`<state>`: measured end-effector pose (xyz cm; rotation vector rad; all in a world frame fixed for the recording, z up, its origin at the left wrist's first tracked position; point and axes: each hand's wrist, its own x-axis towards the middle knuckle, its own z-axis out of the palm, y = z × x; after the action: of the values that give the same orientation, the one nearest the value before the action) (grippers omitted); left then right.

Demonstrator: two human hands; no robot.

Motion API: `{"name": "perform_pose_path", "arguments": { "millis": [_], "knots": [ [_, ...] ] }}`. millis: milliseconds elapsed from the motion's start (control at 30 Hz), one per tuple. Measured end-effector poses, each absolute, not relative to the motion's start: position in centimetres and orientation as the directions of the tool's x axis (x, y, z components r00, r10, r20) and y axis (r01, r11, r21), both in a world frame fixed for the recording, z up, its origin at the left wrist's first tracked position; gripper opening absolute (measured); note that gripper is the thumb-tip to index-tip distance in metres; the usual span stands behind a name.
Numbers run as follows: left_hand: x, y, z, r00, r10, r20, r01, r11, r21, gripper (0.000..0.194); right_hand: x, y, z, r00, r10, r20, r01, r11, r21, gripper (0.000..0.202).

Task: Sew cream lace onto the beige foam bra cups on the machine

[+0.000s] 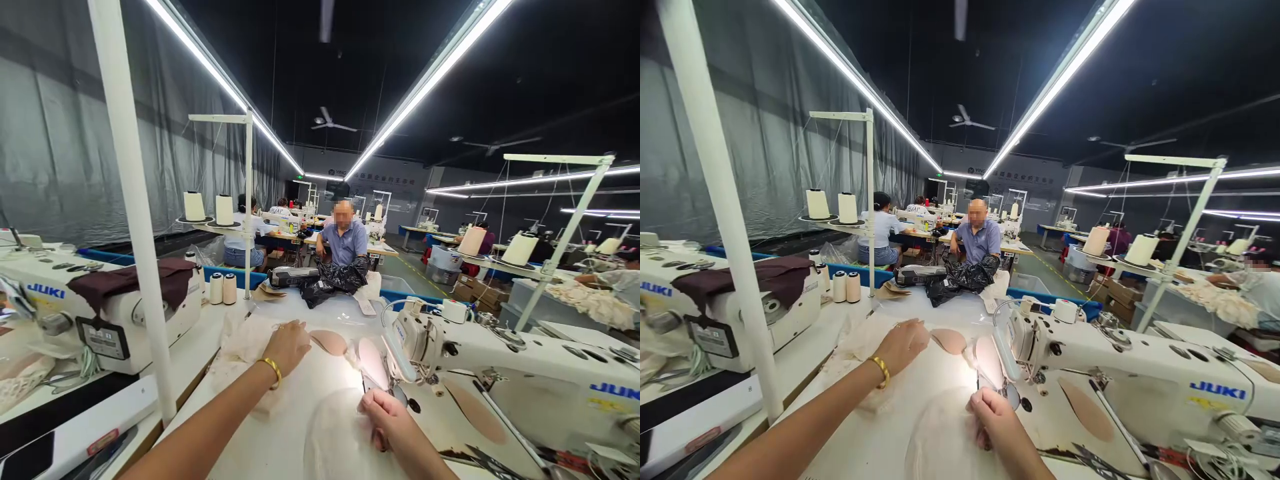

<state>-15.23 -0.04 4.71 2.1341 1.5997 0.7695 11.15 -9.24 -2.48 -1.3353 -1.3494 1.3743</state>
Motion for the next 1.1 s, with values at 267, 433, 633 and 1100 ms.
{"name": "perform_pose_path", "arguments": {
  "millis": [267,433,633,1100],
  "knots": [
    [-13.6,3.9,4.2,0.171,0.952,0.256,0.752,-0.294,0.591,0.029,12.0,-9.5,-2.3,-0.195,0.975,-0.108,-0.066,-0.122,-0.990,0.061],
    [-12.5,0.9,5.6,0.061,0.937,0.343,0.508,-0.325,0.798,0.028,12.3,-9.6,-0.6,-0.197,0.970,-0.143,-0.139,-0.172,-0.975,0.055],
    [-9.3,-6.8,5.3,0.153,0.973,0.175,0.176,-0.201,0.964,0.039,12.5,-9.4,-0.5,-0.227,0.963,-0.148,-0.197,-0.194,-0.961,0.069],
    [-9.5,-6.4,8.4,0.671,0.737,0.076,0.268,-0.338,0.902,0.069,11.7,-12.3,1.8,-0.399,0.917,0.022,0.072,0.055,-0.996,0.028]
  ]
}}
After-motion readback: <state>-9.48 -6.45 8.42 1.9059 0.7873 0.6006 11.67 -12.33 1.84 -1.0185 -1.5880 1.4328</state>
